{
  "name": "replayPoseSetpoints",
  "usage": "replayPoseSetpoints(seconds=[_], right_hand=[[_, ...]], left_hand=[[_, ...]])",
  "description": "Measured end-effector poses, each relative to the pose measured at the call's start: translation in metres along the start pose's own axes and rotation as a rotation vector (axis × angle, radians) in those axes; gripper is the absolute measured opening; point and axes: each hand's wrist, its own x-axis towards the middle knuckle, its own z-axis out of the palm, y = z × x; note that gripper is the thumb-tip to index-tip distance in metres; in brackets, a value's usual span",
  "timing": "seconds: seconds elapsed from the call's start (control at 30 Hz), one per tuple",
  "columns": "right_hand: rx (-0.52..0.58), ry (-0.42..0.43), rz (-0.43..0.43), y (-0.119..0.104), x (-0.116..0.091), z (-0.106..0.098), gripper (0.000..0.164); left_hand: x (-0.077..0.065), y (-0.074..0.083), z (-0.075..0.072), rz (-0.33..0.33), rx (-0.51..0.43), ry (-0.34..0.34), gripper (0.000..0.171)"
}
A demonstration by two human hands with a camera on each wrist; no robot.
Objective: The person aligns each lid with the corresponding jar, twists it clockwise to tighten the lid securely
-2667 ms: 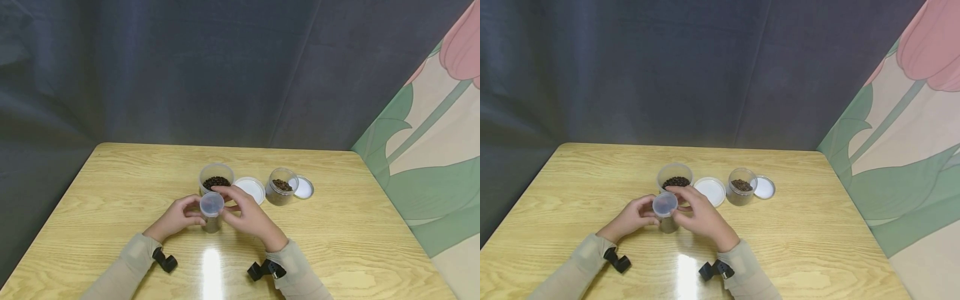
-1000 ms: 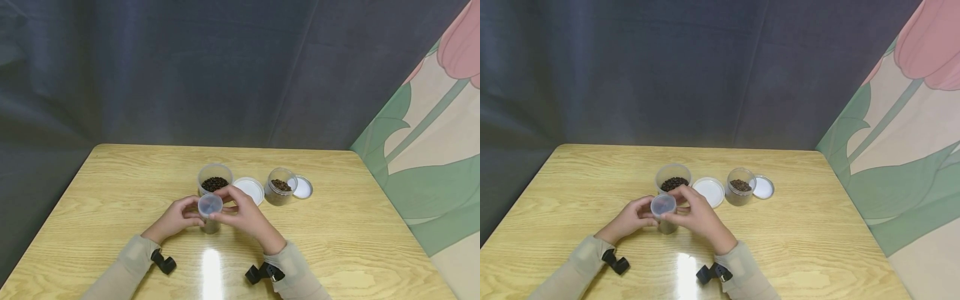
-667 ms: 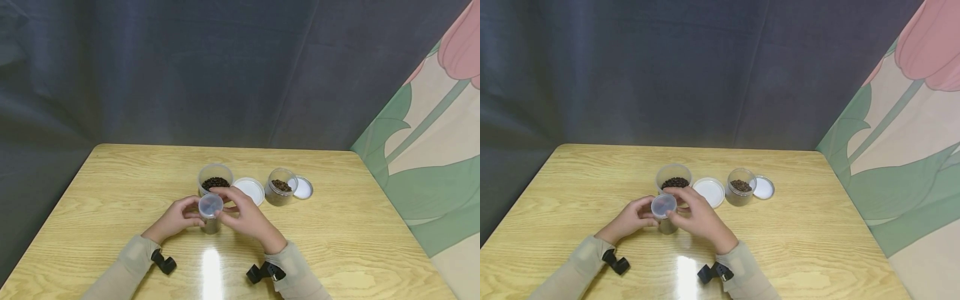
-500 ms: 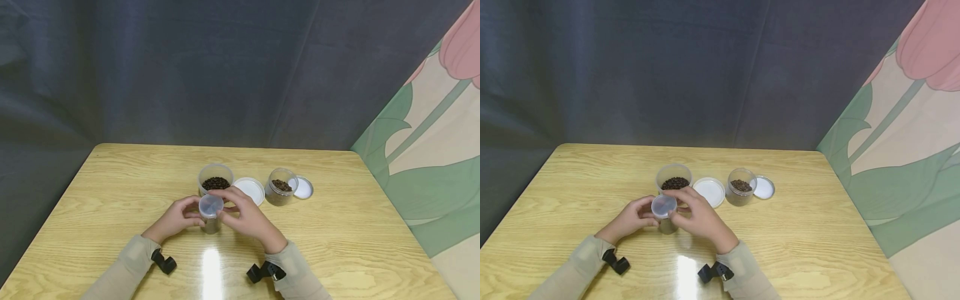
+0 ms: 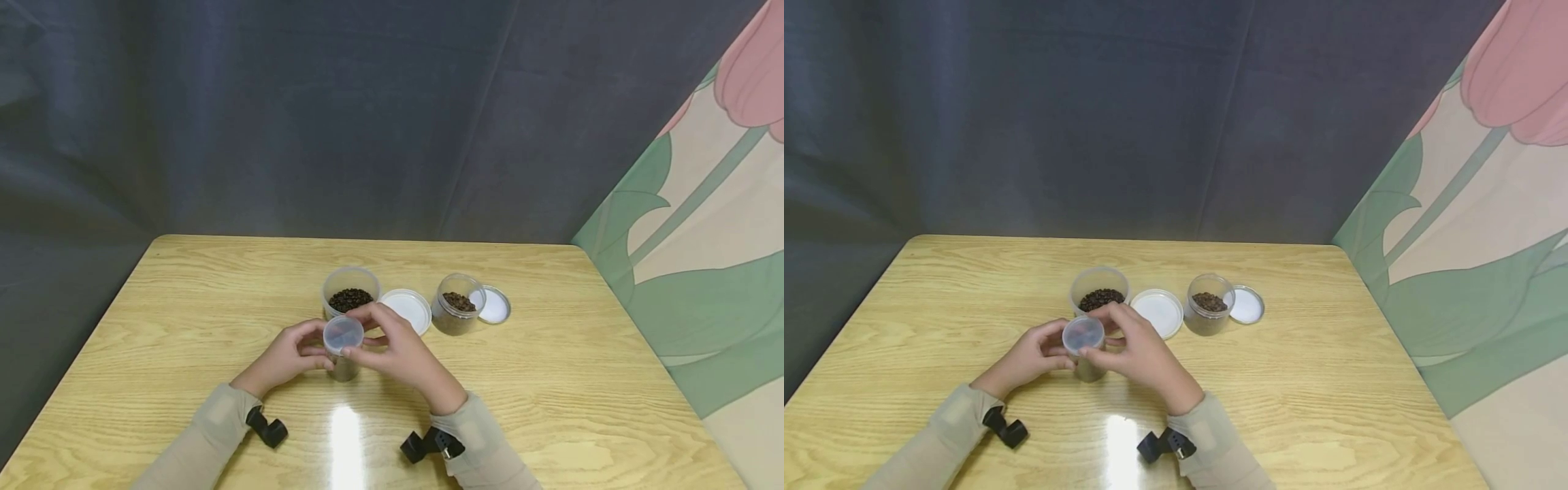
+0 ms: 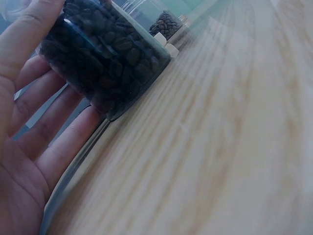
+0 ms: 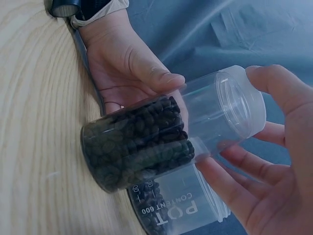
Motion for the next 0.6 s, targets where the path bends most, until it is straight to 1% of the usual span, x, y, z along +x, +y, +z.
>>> replayPoseSetpoints(seconds=[0.2, 0.33, 0.47, 0.6], right_hand=[[-0.005, 0.021, 0.006, -0.0008, 0.001, 0.0021, 0.045], [-0.024, 0.029, -0.007, -0.0016, 0.0009, 0.0031, 0.045], [-0.052, 0.025, -0.037, -0.0004, 0.0, 0.0027, 0.053], [-0.056, -0.008, -0.048, 0.0011, -0.001, 0.0006, 0.059]], left_hand=[[-0.0001, 0.0009, -0.0001, 0.002, 0.004, 0.003, 0.06], [0.0, 0.0012, 0.0001, 0.005, 0.006, 0.002, 0.059], [0.0001, 0.0018, 0.0002, -0.004, 0.01, 0.005, 0.059], [0.0002, 0.0015, 0.0003, -0.009, 0.011, 0.004, 0.059]])
